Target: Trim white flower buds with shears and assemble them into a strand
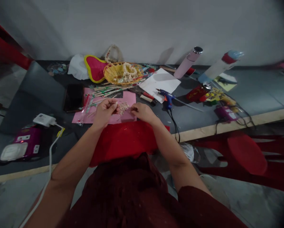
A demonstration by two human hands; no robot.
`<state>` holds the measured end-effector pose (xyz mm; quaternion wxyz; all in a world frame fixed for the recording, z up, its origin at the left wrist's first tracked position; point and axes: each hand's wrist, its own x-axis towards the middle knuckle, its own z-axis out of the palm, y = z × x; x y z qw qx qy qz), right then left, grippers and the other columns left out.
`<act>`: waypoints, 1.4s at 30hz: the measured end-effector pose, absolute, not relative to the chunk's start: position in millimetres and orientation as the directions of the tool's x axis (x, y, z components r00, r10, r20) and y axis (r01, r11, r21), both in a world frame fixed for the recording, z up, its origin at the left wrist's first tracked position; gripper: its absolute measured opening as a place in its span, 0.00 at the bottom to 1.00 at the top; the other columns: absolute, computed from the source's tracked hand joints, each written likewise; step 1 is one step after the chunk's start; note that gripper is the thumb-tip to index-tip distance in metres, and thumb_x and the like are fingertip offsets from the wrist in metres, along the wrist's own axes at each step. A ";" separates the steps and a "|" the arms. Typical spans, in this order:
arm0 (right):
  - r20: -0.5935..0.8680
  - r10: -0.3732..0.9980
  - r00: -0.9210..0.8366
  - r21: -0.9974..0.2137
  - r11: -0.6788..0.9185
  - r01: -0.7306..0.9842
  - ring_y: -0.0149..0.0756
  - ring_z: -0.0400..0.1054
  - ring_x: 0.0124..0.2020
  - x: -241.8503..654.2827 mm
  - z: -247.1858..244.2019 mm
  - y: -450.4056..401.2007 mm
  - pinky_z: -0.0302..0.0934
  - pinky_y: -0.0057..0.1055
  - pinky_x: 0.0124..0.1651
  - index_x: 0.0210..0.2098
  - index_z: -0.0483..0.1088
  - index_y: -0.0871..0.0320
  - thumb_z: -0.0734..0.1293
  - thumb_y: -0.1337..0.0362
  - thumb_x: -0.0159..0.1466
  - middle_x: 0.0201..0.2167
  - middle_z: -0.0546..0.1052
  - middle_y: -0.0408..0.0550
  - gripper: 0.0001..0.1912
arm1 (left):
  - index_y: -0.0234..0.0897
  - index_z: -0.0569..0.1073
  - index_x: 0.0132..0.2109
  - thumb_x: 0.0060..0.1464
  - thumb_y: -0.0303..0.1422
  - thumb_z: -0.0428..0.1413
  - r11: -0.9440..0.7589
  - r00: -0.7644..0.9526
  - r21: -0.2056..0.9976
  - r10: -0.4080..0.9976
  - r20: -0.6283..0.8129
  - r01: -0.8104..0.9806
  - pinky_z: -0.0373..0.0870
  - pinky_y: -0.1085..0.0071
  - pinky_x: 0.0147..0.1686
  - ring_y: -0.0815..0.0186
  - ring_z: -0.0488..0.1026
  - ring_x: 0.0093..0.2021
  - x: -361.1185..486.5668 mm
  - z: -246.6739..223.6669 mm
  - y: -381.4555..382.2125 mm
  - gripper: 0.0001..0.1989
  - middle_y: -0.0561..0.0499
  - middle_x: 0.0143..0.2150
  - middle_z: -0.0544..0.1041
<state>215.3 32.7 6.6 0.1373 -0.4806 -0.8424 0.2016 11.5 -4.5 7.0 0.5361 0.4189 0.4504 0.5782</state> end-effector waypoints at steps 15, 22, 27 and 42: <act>0.171 0.934 -0.313 -0.985 0.150 -0.089 0.25 0.58 0.25 169.4 19.9 14.3 0.55 0.26 0.29 0.31 0.66 0.57 0.66 0.51 0.60 0.25 0.66 0.40 0.15 | 0.35 0.72 0.40 0.49 0.33 0.60 -0.105 -0.062 0.982 0.993 0.096 -0.155 0.73 0.76 0.26 0.73 0.73 0.25 20.6 6.1 -8.6 0.11 0.53 0.29 0.77; 0.075 0.943 -0.324 -0.976 0.004 -0.216 0.26 0.61 0.27 167.5 5.5 11.0 0.55 0.26 0.29 0.32 0.68 0.56 0.70 0.48 0.56 0.26 0.69 0.40 0.18 | 0.35 0.72 0.40 0.50 0.33 0.60 -0.127 -0.027 0.982 0.992 0.124 -0.142 0.74 0.74 0.27 0.71 0.73 0.25 20.4 3.0 -9.2 0.10 0.54 0.26 0.76; 0.050 0.938 -0.342 -0.974 -0.030 -0.225 0.26 0.62 0.26 164.7 8.0 7.5 0.56 0.26 0.29 0.31 0.69 0.57 0.70 0.48 0.56 0.25 0.70 0.40 0.18 | 0.36 0.72 0.39 0.50 0.32 0.60 -0.140 -0.018 0.982 0.990 0.138 -0.125 0.73 0.75 0.26 0.71 0.73 0.25 21.2 3.4 -10.0 0.09 0.55 0.26 0.75; -0.022 0.935 -0.354 -0.943 -0.137 -0.303 0.25 0.60 0.25 159.7 3.9 5.5 0.53 0.24 0.28 0.32 0.68 0.56 0.71 0.47 0.54 0.23 0.69 0.38 0.20 | 0.36 0.73 0.39 0.49 0.33 0.60 -0.134 -0.002 0.983 0.991 0.135 -0.123 0.73 0.74 0.27 0.71 0.73 0.26 19.7 1.7 -9.6 0.09 0.54 0.26 0.75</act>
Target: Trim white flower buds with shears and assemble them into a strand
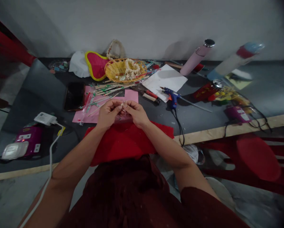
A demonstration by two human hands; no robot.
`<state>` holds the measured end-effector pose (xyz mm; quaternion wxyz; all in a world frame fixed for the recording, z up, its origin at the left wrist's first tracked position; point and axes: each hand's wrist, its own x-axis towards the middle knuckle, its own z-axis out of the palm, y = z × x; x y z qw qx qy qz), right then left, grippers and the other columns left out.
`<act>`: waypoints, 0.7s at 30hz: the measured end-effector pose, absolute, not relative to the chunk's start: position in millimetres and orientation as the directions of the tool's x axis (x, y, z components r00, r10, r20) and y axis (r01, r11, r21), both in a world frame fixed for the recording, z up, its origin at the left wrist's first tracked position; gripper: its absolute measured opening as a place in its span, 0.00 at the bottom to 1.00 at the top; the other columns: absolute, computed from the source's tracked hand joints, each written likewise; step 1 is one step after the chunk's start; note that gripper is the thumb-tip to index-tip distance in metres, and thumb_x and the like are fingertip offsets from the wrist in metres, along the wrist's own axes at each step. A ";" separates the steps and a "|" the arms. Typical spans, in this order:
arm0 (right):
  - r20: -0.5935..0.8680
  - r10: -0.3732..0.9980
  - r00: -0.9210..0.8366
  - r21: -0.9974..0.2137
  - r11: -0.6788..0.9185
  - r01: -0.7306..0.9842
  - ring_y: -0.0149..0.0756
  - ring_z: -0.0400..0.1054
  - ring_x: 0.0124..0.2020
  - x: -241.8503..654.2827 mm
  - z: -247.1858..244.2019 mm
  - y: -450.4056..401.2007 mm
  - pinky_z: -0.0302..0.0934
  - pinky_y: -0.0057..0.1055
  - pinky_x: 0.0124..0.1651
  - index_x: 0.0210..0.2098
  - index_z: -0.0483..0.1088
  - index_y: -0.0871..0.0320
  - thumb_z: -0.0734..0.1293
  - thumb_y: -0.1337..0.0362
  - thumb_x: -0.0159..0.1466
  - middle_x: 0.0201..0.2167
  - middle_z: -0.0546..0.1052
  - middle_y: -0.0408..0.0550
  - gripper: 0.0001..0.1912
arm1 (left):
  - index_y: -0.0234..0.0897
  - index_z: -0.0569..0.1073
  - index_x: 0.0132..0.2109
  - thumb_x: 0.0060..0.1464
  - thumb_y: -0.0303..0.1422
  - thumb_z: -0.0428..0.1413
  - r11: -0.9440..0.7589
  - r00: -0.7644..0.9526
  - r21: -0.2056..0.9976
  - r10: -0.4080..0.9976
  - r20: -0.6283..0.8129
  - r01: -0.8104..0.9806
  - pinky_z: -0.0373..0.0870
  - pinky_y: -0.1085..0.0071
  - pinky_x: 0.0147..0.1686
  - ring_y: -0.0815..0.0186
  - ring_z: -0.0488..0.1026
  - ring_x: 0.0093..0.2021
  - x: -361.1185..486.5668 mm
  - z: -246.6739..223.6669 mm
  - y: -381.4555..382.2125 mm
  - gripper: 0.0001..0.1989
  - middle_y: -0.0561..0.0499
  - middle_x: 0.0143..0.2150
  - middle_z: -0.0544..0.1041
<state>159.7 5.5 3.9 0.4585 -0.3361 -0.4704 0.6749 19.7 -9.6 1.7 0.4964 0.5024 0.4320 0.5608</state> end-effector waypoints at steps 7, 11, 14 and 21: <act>-0.007 0.930 -0.368 -0.947 -0.124 -0.295 0.25 0.60 0.25 162.6 1.1 7.2 0.53 0.24 0.27 0.33 0.70 0.55 0.70 0.47 0.55 0.25 0.71 0.39 0.19 | 0.36 0.73 0.38 0.49 0.32 0.61 -0.123 -0.016 0.982 0.992 0.122 -0.141 0.73 0.74 0.26 0.71 0.72 0.25 20.7 5.6 -10.8 0.08 0.54 0.26 0.75; 0.006 0.925 -0.380 -0.956 -0.106 -0.274 0.26 0.60 0.25 163.1 0.7 7.5 0.53 0.24 0.28 0.33 0.69 0.56 0.70 0.45 0.55 0.24 0.70 0.39 0.20 | 0.36 0.73 0.39 0.49 0.33 0.61 -0.113 -0.009 0.984 0.994 0.113 -0.138 0.73 0.74 0.26 0.72 0.72 0.24 20.4 6.0 -11.2 0.09 0.55 0.25 0.74; 0.017 0.922 -0.386 -0.953 -0.102 -0.286 0.25 0.60 0.25 163.0 -0.7 7.7 0.53 0.24 0.28 0.33 0.69 0.56 0.69 0.47 0.57 0.25 0.70 0.39 0.18 | 0.35 0.73 0.38 0.49 0.34 0.61 -0.109 -0.011 0.984 0.994 0.109 -0.143 0.73 0.75 0.26 0.72 0.72 0.24 20.1 5.1 -10.9 0.10 0.54 0.25 0.75; 0.005 0.922 -0.386 -0.943 -0.124 -0.310 0.24 0.59 0.24 162.1 -4.7 8.8 0.52 0.24 0.28 0.34 0.69 0.57 0.70 0.48 0.56 0.25 0.70 0.38 0.18 | 0.35 0.74 0.38 0.48 0.34 0.62 -0.111 -0.014 0.978 0.994 0.111 -0.176 0.73 0.75 0.25 0.72 0.71 0.23 21.1 4.6 -10.6 0.10 0.54 0.25 0.74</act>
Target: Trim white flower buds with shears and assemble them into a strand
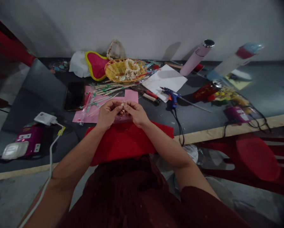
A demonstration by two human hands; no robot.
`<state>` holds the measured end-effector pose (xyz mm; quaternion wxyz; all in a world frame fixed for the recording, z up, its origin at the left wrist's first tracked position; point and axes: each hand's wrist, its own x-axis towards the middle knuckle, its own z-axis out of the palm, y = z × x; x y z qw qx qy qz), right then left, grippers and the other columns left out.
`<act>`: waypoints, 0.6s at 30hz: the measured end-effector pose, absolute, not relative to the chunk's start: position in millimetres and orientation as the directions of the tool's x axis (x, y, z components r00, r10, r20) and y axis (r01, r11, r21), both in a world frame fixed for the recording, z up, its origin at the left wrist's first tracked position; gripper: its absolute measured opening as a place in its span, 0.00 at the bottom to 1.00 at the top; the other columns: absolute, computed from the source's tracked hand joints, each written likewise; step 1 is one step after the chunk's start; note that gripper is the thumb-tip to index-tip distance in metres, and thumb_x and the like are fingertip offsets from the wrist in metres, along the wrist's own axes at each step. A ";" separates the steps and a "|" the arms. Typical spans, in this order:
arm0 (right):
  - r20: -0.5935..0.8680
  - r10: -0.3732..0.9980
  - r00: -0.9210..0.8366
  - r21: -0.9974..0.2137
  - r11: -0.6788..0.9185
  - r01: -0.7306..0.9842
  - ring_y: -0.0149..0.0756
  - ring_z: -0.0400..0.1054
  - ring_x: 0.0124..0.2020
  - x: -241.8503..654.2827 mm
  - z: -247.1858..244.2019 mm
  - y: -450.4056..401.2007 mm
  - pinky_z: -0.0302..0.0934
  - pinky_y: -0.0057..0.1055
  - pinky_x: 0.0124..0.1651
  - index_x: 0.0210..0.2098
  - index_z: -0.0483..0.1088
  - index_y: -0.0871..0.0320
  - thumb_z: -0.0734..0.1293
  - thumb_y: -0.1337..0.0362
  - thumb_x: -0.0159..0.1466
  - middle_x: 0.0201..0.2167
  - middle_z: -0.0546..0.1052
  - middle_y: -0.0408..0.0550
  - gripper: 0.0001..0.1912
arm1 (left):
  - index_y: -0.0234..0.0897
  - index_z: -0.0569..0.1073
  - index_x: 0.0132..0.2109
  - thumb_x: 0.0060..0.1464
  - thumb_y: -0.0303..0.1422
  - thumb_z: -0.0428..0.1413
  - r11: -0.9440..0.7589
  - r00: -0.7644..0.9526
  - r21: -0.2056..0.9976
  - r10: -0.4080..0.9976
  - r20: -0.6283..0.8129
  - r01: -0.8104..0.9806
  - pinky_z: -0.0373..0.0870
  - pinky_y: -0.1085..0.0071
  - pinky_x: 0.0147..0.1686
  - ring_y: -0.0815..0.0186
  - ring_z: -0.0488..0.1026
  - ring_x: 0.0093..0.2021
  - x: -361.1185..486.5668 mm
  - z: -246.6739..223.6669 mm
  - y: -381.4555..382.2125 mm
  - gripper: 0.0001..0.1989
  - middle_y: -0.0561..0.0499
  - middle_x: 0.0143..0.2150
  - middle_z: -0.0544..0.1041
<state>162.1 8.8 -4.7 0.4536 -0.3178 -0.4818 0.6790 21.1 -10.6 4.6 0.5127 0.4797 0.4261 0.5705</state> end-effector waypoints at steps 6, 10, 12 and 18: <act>-0.031 0.921 -0.389 -0.937 -0.163 -0.310 0.24 0.58 0.24 161.5 -5.3 8.9 0.54 0.24 0.28 0.33 0.69 0.56 0.70 0.47 0.55 0.25 0.70 0.38 0.19 | 0.36 0.75 0.38 0.48 0.33 0.61 -0.105 -0.027 0.981 0.994 0.102 -0.165 0.73 0.75 0.24 0.72 0.71 0.23 21.3 3.6 -10.8 0.09 0.54 0.25 0.74; -0.035 0.923 -0.382 -0.933 -0.167 -0.319 0.24 0.58 0.24 161.6 -6.7 9.7 0.54 0.24 0.28 0.33 0.69 0.56 0.70 0.47 0.55 0.25 0.69 0.38 0.18 | 0.37 0.75 0.41 0.48 0.33 0.61 -0.109 -0.016 0.981 0.994 0.107 -0.160 0.73 0.75 0.24 0.71 0.72 0.23 21.2 3.0 -10.3 0.11 0.55 0.25 0.75; -0.044 0.924 -0.380 -0.937 -0.170 -0.306 0.24 0.57 0.24 161.7 -7.3 10.2 0.55 0.24 0.29 0.33 0.69 0.55 0.70 0.47 0.55 0.25 0.69 0.38 0.19 | 0.37 0.75 0.42 0.48 0.33 0.62 -0.109 -0.007 0.982 0.994 0.109 -0.153 0.73 0.75 0.25 0.71 0.72 0.24 20.9 3.4 -10.5 0.13 0.55 0.25 0.75; -0.054 0.925 -0.376 -0.937 -0.177 -0.301 0.24 0.56 0.24 161.9 -6.9 10.1 0.56 0.24 0.29 0.32 0.69 0.56 0.71 0.46 0.54 0.24 0.66 0.37 0.20 | 0.37 0.75 0.43 0.48 0.34 0.62 -0.166 -0.009 0.984 0.986 0.166 -0.067 0.72 0.75 0.25 0.71 0.73 0.23 18.5 4.3 -11.6 0.13 0.55 0.26 0.75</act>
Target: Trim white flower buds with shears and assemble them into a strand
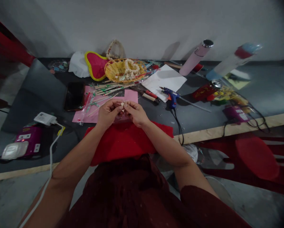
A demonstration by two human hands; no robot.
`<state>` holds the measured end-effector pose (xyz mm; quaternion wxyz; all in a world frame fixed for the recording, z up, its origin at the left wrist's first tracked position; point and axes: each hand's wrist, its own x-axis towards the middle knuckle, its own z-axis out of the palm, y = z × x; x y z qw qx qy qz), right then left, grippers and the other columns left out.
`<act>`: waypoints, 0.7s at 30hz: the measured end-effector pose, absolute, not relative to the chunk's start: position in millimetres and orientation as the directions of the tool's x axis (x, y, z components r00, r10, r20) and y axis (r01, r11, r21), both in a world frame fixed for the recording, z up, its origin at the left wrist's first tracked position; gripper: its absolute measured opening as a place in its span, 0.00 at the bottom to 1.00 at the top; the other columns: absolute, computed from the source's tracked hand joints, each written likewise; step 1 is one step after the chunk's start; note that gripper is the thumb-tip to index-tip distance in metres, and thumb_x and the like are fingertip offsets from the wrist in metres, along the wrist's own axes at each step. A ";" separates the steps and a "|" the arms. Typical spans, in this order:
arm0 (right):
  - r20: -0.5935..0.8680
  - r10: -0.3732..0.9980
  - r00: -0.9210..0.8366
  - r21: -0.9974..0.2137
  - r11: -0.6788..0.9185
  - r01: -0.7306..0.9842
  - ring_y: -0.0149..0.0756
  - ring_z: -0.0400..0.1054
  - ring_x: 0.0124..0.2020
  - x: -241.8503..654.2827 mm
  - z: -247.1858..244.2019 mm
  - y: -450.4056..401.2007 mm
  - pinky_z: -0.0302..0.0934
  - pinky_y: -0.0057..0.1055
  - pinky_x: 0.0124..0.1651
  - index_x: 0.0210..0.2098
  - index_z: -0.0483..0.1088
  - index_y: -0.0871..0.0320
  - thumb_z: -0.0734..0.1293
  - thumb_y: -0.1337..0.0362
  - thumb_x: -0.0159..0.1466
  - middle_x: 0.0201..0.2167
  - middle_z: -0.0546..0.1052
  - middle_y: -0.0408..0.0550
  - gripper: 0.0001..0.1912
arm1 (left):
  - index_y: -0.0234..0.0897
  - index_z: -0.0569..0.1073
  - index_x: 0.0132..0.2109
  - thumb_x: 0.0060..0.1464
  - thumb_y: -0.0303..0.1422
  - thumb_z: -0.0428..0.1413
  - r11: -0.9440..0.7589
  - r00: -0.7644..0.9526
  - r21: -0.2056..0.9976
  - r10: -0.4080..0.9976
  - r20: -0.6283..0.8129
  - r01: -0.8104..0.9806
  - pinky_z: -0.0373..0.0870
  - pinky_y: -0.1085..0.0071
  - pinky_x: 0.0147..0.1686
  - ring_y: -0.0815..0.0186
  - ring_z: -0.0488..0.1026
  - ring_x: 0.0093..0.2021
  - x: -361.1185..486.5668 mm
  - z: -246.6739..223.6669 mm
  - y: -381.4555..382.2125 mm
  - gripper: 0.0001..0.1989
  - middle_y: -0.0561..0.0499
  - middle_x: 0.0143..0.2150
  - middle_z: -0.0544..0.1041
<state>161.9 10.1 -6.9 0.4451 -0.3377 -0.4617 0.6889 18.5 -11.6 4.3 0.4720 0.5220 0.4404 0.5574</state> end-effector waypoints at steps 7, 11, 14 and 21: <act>-0.043 0.921 -0.387 -0.931 -0.178 -0.319 0.24 0.54 0.24 161.3 -5.3 8.5 0.53 0.23 0.29 0.31 0.68 0.56 0.71 0.47 0.55 0.24 0.66 0.37 0.18 | 0.36 0.76 0.39 0.50 0.33 0.60 -0.203 -0.026 0.977 0.979 0.204 0.060 0.70 0.76 0.26 0.72 0.72 0.25 17.4 5.9 -11.3 0.09 0.53 0.30 0.77; -0.055 0.913 -0.405 -0.926 -0.198 -0.322 0.23 0.54 0.23 160.9 -5.2 7.9 0.53 0.24 0.29 0.30 0.67 0.56 0.71 0.46 0.54 0.23 0.65 0.36 0.19 | 0.36 0.77 0.38 0.50 0.33 0.60 -0.198 -0.047 0.977 0.978 0.202 0.074 0.70 0.75 0.26 0.72 0.71 0.24 18.4 6.1 -11.8 0.08 0.53 0.29 0.77; -0.064 0.910 -0.410 -0.925 -0.209 -0.318 0.23 0.55 0.23 160.8 -5.0 7.5 0.54 0.24 0.29 0.30 0.67 0.56 0.71 0.46 0.54 0.23 0.65 0.36 0.20 | 0.36 0.77 0.38 0.50 0.33 0.60 -0.197 -0.059 0.978 0.978 0.201 0.071 0.69 0.76 0.25 0.72 0.71 0.24 18.7 5.4 -11.9 0.08 0.54 0.27 0.77; -0.058 0.902 -0.428 -0.911 -0.223 -0.347 0.23 0.56 0.23 161.7 -5.4 7.5 0.55 0.23 0.29 0.31 0.67 0.56 0.71 0.48 0.55 0.22 0.65 0.35 0.19 | 0.36 0.77 0.37 0.50 0.33 0.60 -0.197 -0.060 0.977 0.977 0.203 0.087 0.68 0.76 0.25 0.73 0.70 0.23 17.8 4.7 -11.9 0.08 0.54 0.27 0.76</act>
